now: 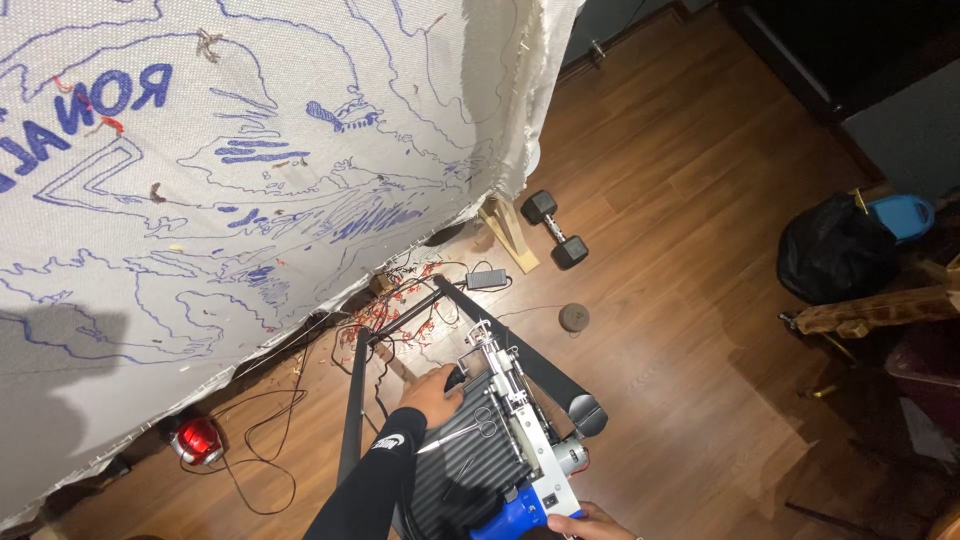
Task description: Tufting a rug on a large canvas frame using a tufting gun and yarn.
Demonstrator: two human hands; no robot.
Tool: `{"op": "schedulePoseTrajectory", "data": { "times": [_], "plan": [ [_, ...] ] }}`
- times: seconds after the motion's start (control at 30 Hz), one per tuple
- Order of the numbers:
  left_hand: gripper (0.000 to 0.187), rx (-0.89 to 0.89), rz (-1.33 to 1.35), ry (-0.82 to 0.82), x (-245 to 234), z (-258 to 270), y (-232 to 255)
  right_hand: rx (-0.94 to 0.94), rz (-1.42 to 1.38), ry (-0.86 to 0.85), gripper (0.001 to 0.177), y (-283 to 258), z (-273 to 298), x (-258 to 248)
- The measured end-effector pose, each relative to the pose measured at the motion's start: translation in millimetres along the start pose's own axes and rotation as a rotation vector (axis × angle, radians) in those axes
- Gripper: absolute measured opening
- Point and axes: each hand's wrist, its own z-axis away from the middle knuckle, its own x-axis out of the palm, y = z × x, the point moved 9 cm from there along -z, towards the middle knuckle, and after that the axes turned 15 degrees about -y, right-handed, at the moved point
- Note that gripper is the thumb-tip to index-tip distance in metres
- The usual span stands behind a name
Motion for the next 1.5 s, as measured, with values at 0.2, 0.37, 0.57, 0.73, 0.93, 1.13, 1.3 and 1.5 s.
{"op": "schedulePoseTrajectory", "data": {
  "times": [0.2, 0.37, 0.57, 0.73, 0.93, 1.13, 1.3, 1.5],
  "plan": [
    [0.063, 0.033, 0.051, -0.024, 9, -11, -7, 0.096, 0.043, 0.120, 0.065, 23, -3, -31],
    [0.058, 0.079, 0.099, -0.024, 19, -17, -8, 0.112, -0.020, 0.113, 0.049, 7, 5, -18],
    [0.054, 0.084, 0.176, -0.001, 15, -16, 0, 0.036, -0.098, 0.109, 0.045, -29, 17, 7],
    [0.049, 0.084, 0.185, 0.010, 16, -15, 1, -0.011, -0.049, 0.221, 0.048, -51, 27, 15],
    [0.039, 0.164, 0.153, 0.129, 6, -15, 4, -0.090, -0.131, 0.124, 0.048, -54, 17, 21],
    [0.054, 0.256, 0.424, 0.121, 23, -98, -15, 0.001, -0.134, 0.294, 0.045, -48, 25, 19],
    [0.058, 0.255, 0.386, 0.008, 52, -158, -33, -0.164, -0.089, 0.155, 0.048, -74, 27, 38],
    [0.043, 0.078, 0.389, -0.041, 43, -121, -43, -0.197, 0.002, 0.243, 0.045, -69, 21, 34]
  ]
}}
